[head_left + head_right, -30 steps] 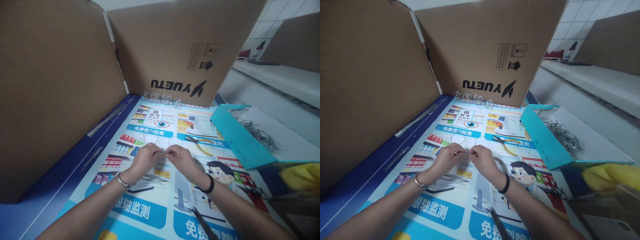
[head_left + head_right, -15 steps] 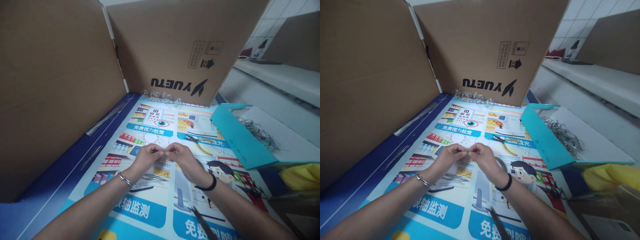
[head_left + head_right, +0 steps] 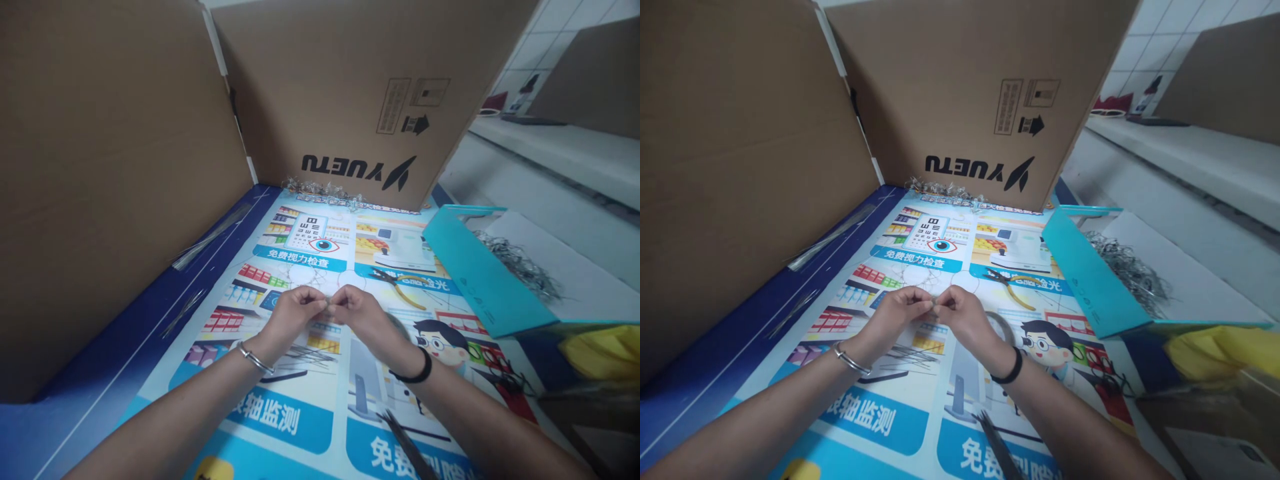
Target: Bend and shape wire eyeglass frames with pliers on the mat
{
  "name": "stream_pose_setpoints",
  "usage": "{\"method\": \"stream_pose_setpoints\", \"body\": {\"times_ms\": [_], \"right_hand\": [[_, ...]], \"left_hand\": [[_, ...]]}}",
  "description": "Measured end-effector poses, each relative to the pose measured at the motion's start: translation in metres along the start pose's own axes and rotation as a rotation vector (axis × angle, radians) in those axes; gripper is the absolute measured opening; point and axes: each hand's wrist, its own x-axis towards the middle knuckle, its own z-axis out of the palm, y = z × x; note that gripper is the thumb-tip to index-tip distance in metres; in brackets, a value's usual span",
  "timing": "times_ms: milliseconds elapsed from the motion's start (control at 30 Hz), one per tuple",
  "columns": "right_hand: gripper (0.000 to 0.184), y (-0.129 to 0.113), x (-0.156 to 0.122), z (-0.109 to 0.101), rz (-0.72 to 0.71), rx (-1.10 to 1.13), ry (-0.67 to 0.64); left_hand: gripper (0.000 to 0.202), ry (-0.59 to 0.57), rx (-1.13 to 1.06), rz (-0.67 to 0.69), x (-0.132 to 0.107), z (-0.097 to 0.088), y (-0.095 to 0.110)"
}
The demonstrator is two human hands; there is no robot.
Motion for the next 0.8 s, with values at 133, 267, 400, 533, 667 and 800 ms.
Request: {"method": "stream_pose_setpoints", "body": {"times_ms": [133,267,400,533,667,800], "right_hand": [[0.014,0.002,0.002,0.001,0.006,-0.012,-0.003],[0.012,0.006,0.004,0.001,-0.003,-0.066,-0.006],[0.008,0.008,0.004,0.001,-0.018,-0.112,-0.004],[0.010,0.007,0.003,0.001,-0.019,-0.097,-0.006],[0.010,0.007,0.002,0.002,-0.015,-0.066,0.011],[0.007,0.011,0.003,0.001,-0.025,-0.085,0.024]], "left_hand": [[0.017,-0.001,-0.020,-0.004,0.001,-0.001,-0.002],[0.019,-0.012,-0.037,-0.004,0.002,-0.002,-0.004],[0.020,-0.023,-0.048,-0.009,0.003,-0.001,-0.004],[0.018,-0.012,0.035,0.026,0.005,-0.003,-0.005],[0.013,0.011,0.160,0.091,0.006,-0.005,-0.007],[0.010,0.030,0.222,0.124,0.005,-0.004,-0.007]]}}
